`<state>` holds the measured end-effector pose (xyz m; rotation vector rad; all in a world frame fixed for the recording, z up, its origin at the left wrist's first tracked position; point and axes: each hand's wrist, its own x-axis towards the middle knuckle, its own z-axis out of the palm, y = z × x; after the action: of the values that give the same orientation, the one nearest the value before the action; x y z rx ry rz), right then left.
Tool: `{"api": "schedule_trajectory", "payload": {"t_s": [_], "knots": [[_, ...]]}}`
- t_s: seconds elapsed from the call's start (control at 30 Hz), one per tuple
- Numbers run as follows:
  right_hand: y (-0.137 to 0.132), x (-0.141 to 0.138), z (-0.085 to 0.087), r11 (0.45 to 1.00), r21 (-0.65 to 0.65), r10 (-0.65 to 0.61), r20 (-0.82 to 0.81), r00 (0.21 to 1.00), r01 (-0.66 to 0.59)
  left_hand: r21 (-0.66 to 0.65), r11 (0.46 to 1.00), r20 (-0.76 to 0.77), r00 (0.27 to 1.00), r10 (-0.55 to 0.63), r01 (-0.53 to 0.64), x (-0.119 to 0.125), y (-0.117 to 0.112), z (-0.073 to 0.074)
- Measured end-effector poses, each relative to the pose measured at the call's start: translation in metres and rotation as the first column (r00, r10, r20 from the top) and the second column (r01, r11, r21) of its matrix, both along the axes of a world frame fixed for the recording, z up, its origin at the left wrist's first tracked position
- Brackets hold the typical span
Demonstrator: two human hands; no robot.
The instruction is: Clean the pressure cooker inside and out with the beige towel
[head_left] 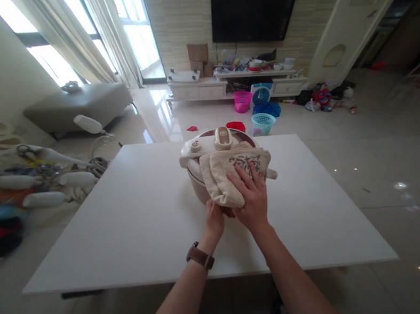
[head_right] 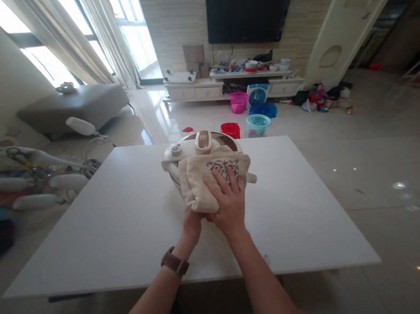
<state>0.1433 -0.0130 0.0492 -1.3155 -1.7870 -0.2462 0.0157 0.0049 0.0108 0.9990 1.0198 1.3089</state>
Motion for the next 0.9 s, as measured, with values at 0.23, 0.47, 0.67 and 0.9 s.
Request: {"api": "schedule_trajectory", "payload": {"t_s": [0.23,0.47,0.67,0.9], "knots": [[0.014,0.025,-0.018,0.996,-0.069,-0.089,-0.539,0.838,0.061,-0.087,0.994,0.028,0.997,-0.070,0.072,0.001,-0.005,0.011],[0.030,0.028,-0.044,0.872,-0.477,-0.489,-0.853,0.183,0.108,-0.073,0.997,0.079,0.996,-0.034,0.040,0.002,0.000,0.005],[0.018,0.000,-0.060,0.821,-0.569,-0.570,-0.822,0.001,0.051,-0.086,0.996,0.115,0.993,-0.022,0.032,0.006,-0.001,0.008],[-0.018,-0.045,-0.048,0.887,-0.454,-0.459,-0.842,0.284,0.088,-0.042,0.999,0.068,0.998,-0.011,0.014,0.005,-0.001,0.011]]}}
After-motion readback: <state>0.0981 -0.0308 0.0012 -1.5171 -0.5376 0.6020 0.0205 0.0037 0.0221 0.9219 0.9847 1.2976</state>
